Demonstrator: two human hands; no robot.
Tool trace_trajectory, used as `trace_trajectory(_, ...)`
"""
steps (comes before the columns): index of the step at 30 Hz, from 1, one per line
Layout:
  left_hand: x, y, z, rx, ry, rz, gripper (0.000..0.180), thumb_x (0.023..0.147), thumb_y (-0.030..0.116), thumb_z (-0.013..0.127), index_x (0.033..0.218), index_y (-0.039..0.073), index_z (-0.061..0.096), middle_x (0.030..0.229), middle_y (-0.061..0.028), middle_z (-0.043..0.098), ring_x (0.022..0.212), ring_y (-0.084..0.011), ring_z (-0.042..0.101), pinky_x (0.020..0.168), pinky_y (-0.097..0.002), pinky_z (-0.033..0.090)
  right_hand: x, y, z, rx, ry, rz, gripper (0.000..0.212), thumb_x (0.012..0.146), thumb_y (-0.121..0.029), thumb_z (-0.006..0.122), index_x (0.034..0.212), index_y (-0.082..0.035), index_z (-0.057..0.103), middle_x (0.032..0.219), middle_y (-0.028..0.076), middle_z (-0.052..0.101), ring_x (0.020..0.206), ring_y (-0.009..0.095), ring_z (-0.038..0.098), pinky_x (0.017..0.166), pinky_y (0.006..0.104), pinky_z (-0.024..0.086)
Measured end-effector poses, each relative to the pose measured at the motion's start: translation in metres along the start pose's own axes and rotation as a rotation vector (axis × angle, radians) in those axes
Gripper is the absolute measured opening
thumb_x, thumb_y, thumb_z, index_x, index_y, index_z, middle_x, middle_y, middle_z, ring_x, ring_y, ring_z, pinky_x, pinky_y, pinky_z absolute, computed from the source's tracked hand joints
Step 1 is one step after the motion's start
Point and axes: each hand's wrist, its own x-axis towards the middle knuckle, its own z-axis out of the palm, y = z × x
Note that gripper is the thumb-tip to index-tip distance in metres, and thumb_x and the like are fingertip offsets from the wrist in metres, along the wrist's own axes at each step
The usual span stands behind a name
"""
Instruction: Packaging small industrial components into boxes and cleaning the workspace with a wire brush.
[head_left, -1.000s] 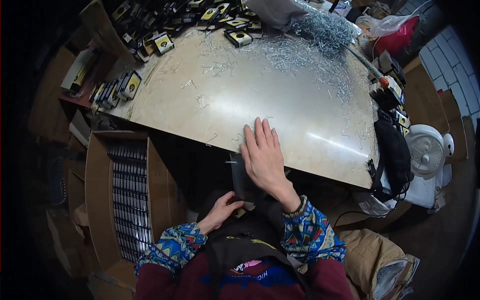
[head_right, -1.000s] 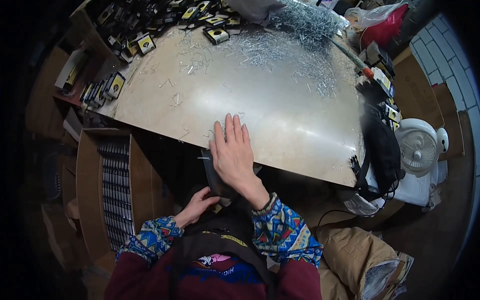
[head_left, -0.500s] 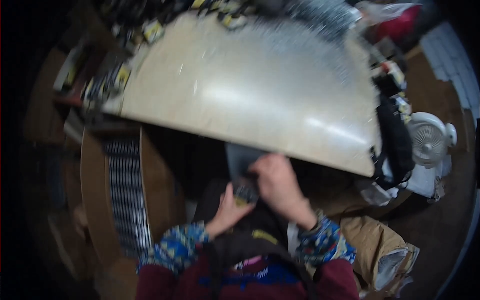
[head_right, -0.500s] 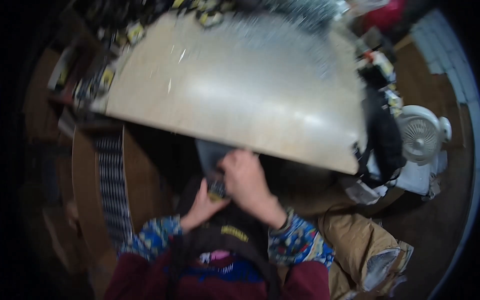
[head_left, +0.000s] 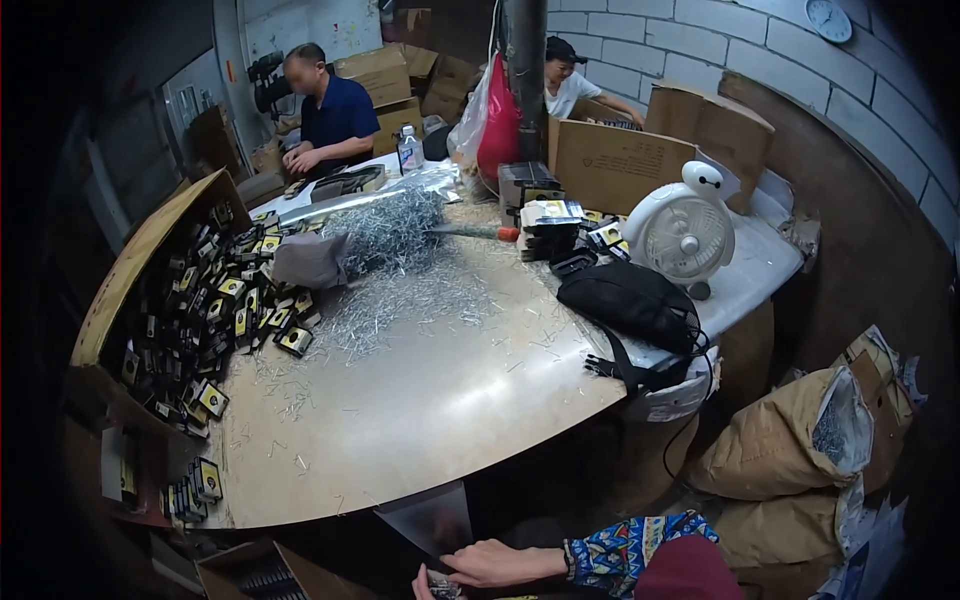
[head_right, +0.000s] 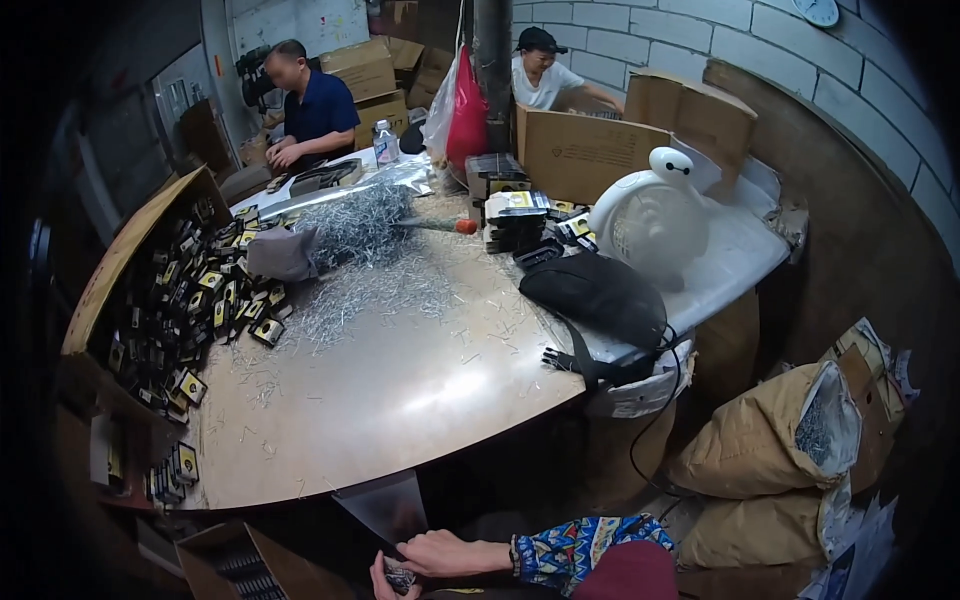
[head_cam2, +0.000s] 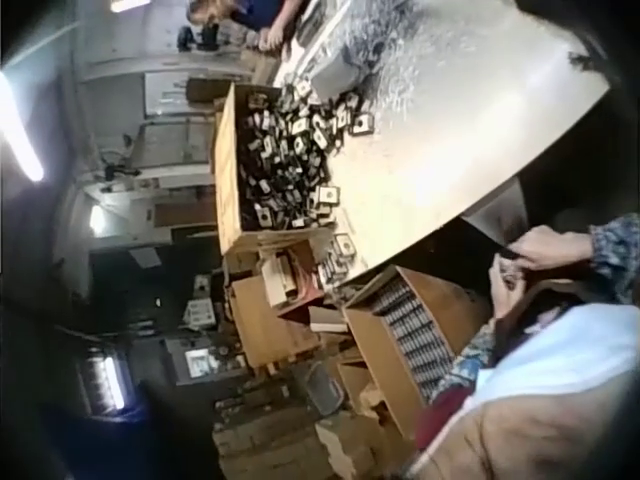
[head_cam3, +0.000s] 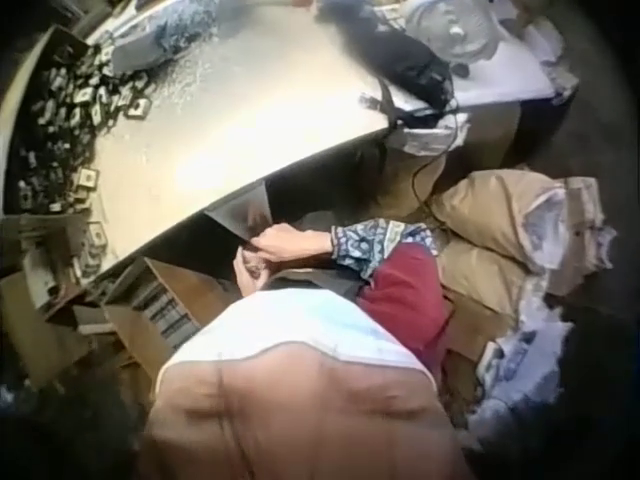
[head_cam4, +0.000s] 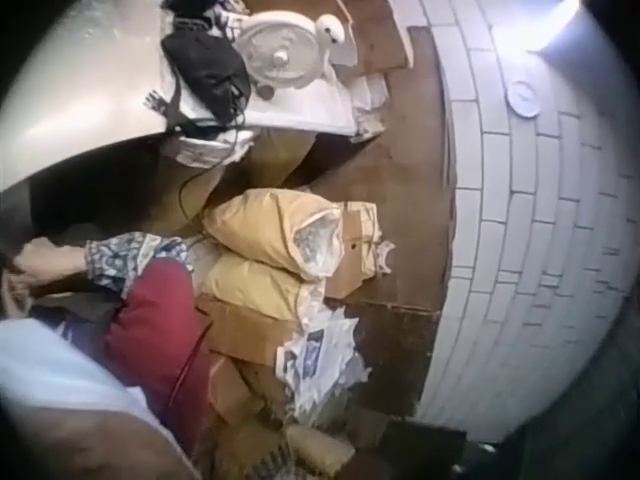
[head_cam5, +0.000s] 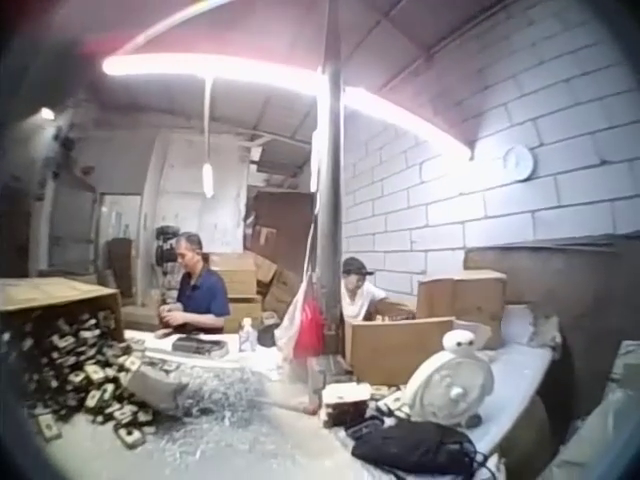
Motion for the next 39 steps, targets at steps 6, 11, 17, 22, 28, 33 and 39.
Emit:
trace_trajectory(6,0.036,0.042,0.004,0.258,0.172,0.450,0.083,0.067,0.015,0.082,0.138,0.000,0.040,0.111,-0.0177,0.059,0.097,-0.0334,0.061,0.088,-0.0384,0.048,0.013,-0.001,-0.012,0.223,0.093,-0.118,0.020,0.091,-0.017,0.054,0.101,-0.001,0.060,0.076,0.021,0.065,0.074,0.043,0.062,0.059,0.0463,0.050)
trace_trajectory(11,0.052,0.059,0.009,0.150,0.189,0.294,0.079,0.073,0.014,0.080,0.140,0.003,0.039,0.117,-0.0181,0.055,0.098,-0.0311,0.059,0.085,-0.0370,0.049,0.012,-0.012,-0.006,-0.252,0.481,-0.214,0.016,0.083,-0.012,0.060,0.096,-0.005,0.066,0.087,0.008,0.062,0.076,0.027,0.063,0.058,0.0382,0.050)
trace_trajectory(17,0.061,0.062,0.008,0.008,0.252,0.203,0.077,0.071,0.009,0.078,0.137,0.000,0.039,0.116,-0.0180,0.057,0.102,-0.0300,0.060,0.091,-0.0364,0.047,0.024,-0.012,-0.015,-0.267,0.610,-0.497,0.016,0.080,-0.012,0.063,0.095,-0.007,0.066,0.088,0.004,0.059,0.076,0.022,0.058,0.062,0.0325,0.050)
trace_trajectory(22,0.074,0.084,0.004,0.214,0.303,0.393,0.077,0.069,0.008,0.079,0.135,-0.003,0.041,0.118,-0.0198,0.056,0.107,-0.0324,0.059,0.094,-0.0368,0.046,0.027,-0.016,-0.032,0.064,0.531,-0.218,0.020,0.087,-0.016,0.063,0.105,-0.008,0.067,0.078,0.005,0.060,0.072,0.023,0.061,0.064,0.0331,0.053)
trace_trajectory(28,0.088,0.081,0.003,0.007,0.296,0.264,0.077,0.067,0.009,0.080,0.134,-0.001,0.043,0.113,-0.0182,0.059,0.101,-0.0315,0.061,0.090,-0.0381,0.049,0.035,-0.025,-0.045,-0.235,0.533,-0.421,0.025,0.091,-0.023,0.061,0.108,-0.005,0.066,0.089,0.010,0.065,0.081,0.026,0.066,0.068,0.0343,0.054)
trace_trajectory(33,0.100,0.101,-0.006,0.035,0.238,0.275,0.074,0.069,0.009,0.081,0.133,0.001,0.044,0.110,-0.0142,0.055,0.096,-0.0228,0.058,0.081,-0.0336,0.050,0.033,-0.015,-0.080,0.100,0.254,-0.035,0.024,0.088,-0.023,0.065,0.102,-0.004,0.068,0.088,0.015,0.068,0.079,0.033,0.067,0.068,0.0382,0.053)
trace_trajectory(39,0.110,0.111,-0.015,0.058,0.132,0.289,0.084,0.071,0.013,0.079,0.141,0.000,0.034,0.119,-0.0206,0.050,0.104,-0.0354,0.057,0.085,-0.0388,0.050,0.037,-0.020,-0.083,0.021,0.425,-0.072,0.014,0.085,-0.014,0.068,0.091,-0.002,0.070,0.080,0.015,0.067,0.069,0.028,0.066,0.061,0.0342,0.051)
